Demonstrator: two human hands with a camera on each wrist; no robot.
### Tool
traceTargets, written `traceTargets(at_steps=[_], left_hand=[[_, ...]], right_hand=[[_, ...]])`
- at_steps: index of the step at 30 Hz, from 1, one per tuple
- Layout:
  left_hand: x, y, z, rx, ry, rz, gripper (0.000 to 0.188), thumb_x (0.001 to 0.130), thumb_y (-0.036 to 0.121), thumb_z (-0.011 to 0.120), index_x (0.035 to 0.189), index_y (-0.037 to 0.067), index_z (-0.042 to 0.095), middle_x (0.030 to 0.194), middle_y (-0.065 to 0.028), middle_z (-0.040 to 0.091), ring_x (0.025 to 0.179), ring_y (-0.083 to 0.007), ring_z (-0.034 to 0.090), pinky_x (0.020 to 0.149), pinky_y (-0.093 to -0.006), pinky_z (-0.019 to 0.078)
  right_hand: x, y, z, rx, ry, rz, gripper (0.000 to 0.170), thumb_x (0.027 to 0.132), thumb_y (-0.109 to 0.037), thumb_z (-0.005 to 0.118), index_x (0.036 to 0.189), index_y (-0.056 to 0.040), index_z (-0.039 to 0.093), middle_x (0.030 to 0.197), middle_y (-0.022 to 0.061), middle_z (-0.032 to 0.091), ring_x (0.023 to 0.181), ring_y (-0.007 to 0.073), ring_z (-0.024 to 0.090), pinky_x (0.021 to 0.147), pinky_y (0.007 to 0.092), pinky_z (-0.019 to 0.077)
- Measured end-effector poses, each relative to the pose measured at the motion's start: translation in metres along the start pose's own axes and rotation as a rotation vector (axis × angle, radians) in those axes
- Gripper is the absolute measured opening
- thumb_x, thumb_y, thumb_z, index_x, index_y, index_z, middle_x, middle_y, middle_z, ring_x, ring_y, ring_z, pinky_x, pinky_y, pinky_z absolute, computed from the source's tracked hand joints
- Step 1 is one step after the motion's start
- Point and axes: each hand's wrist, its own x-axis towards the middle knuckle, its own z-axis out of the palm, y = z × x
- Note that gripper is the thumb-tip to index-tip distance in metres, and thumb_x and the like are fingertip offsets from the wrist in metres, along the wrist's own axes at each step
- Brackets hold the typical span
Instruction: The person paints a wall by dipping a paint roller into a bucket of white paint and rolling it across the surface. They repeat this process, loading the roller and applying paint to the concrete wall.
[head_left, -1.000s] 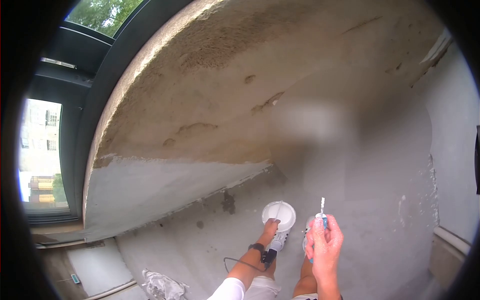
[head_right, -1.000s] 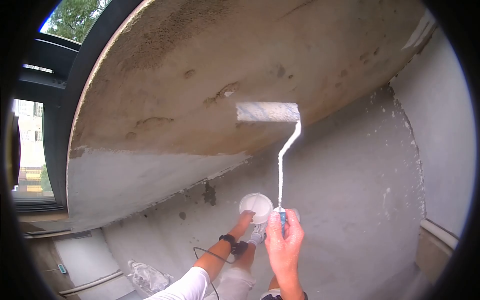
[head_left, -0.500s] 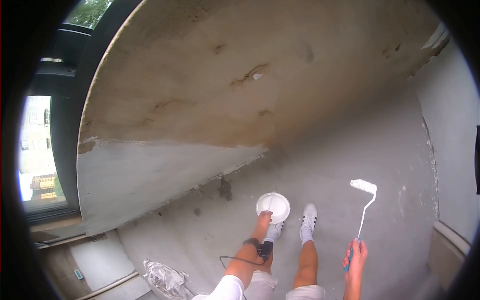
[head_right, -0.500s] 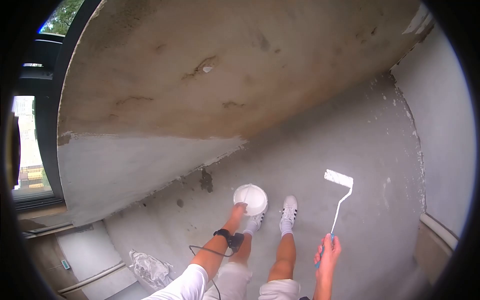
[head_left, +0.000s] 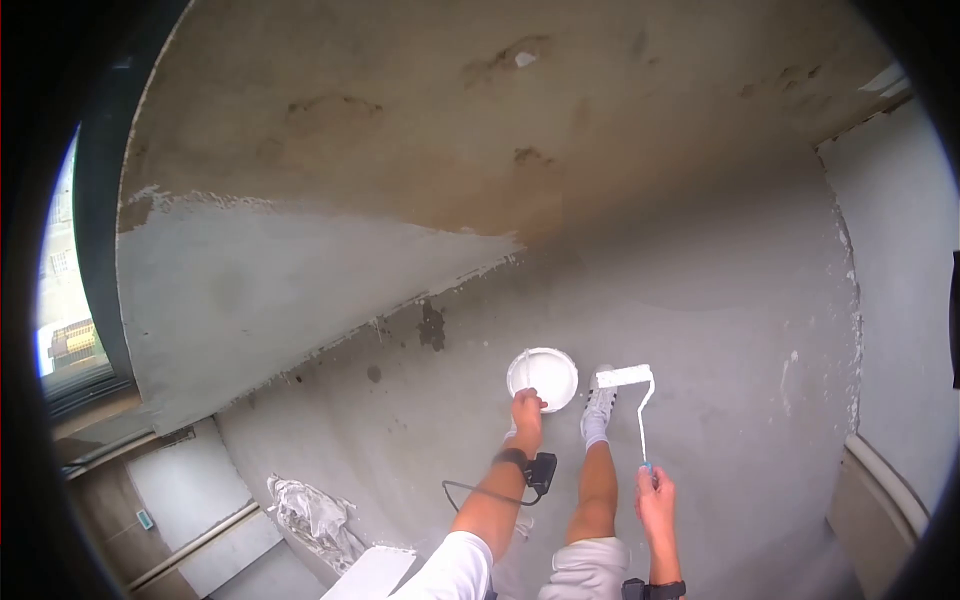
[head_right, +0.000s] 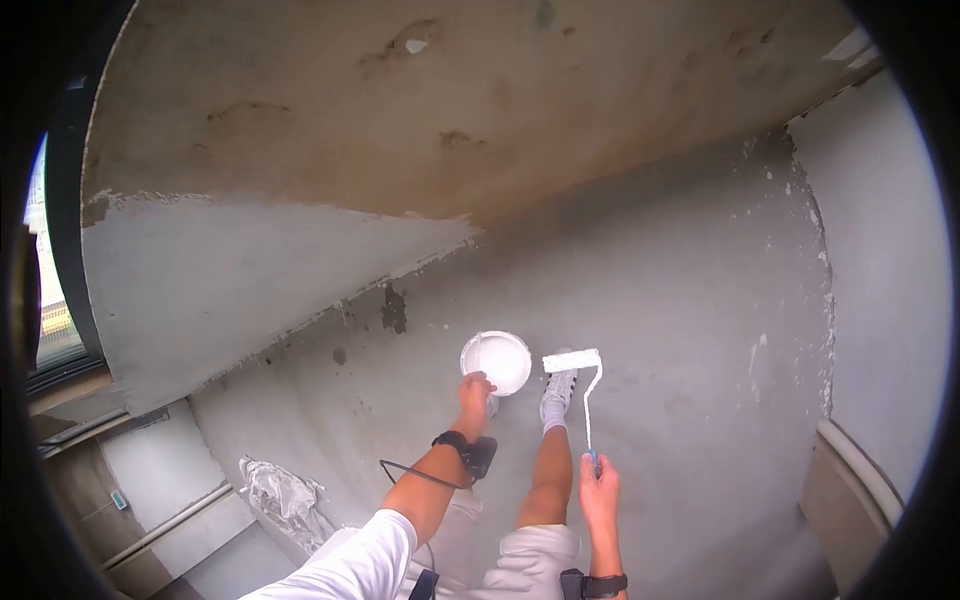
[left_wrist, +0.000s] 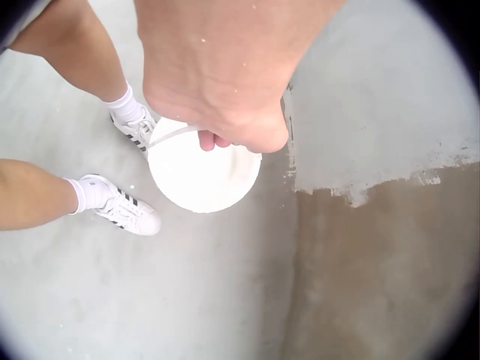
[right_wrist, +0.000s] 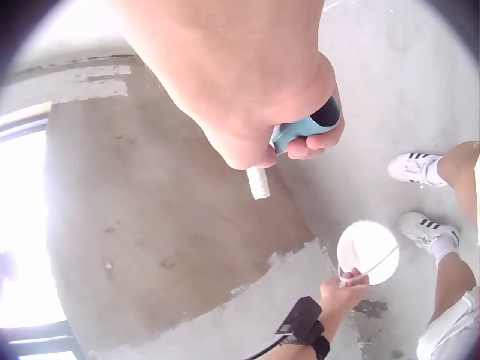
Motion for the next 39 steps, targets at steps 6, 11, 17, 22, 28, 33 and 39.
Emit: traceTargets(at_steps=[6,11,17,22,28,33,39], left_hand=[[0.0,0.018,0.005,0.022,0.021,-0.078,0.031,0.088,0.026,0.055,0.105,0.001,0.062,0.096,-0.0085,0.06,0.07,-0.0187,0.062,0.075,-0.0316,0.044],[-0.012,0.015,0.011,0.013,0.019,-0.094,0.032,0.088,0.03,0.053,0.1,0.002,0.062,0.093,-0.0072,0.06,0.069,-0.0183,0.061,0.076,-0.0311,0.0411],[-0.015,0.024,0.007,-0.077,0.202,-0.096,0.029,0.085,0.027,0.051,0.083,0.002,0.064,0.072,-0.0065,0.058,0.059,-0.0176,0.057,0.066,-0.0311,0.0412],[-0.015,0.03,0.006,-0.113,0.296,-0.026,0.027,0.082,0.024,0.054,0.081,-0.001,0.064,0.068,-0.0073,0.056,0.052,-0.0175,0.053,0.056,-0.0302,0.039],[-0.017,0.047,-0.001,-0.197,0.347,-0.053,0.025,0.081,0.02,0.054,0.081,-0.002,0.064,0.069,-0.0076,0.057,0.052,-0.0164,0.051,0.054,-0.0302,0.0386],[-0.013,0.059,-0.011,-0.19,0.323,-0.075,0.022,0.081,0.019,0.056,0.082,-0.001,0.064,0.065,-0.0042,0.052,0.053,-0.0155,0.051,0.054,-0.03,0.0366],[-0.017,0.066,-0.01,-0.169,0.29,-0.071,0.023,0.083,0.021,0.055,0.082,0.0,0.063,0.066,-0.0038,0.053,0.056,-0.0149,0.051,0.056,-0.0296,0.0369]], right_hand=[[0.005,-0.021,0.034,-0.342,0.031,-0.133,0.03,0.095,-0.029,0.058,0.097,0.0016,0.06,0.075,0.0208,0.06,0.071,0.0358,0.061,0.066,0.0447,0.0464],[-0.002,-0.029,0.058,-0.422,-0.032,-0.135,0.03,0.095,-0.029,0.056,0.103,0.0004,0.06,0.084,0.0279,0.065,0.082,0.0462,0.063,0.072,0.0515,0.0483],[0.017,-0.014,0.094,-0.613,-0.099,-0.188,0.03,0.094,-0.026,0.055,0.103,0.0019,0.061,0.082,0.0274,0.065,0.08,0.0478,0.062,0.072,0.0539,0.0485],[0.046,-0.017,0.134,-0.699,-0.135,-0.207,0.031,0.094,-0.027,0.052,0.101,0.0002,0.064,0.088,0.0291,0.066,0.084,0.0451,0.064,0.078,0.0532,0.05],[0.09,-0.013,0.182,-0.742,-0.236,-0.038,0.039,0.093,-0.031,0.049,0.108,0.0021,0.062,0.102,0.0304,0.065,0.1,0.0467,0.062,0.088,0.0524,0.0477],[0.096,-0.044,0.202,-0.723,-0.27,0.048,0.041,0.095,-0.034,0.048,0.112,0.0003,0.062,0.111,0.0276,0.065,0.107,0.0437,0.061,0.091,0.0501,0.0473],[0.101,-0.044,0.222,-0.763,-0.262,0.011,0.036,0.095,-0.03,0.05,0.107,0.0021,0.063,0.104,0.0294,0.066,0.102,0.0454,0.063,0.089,0.0519,0.0489]])
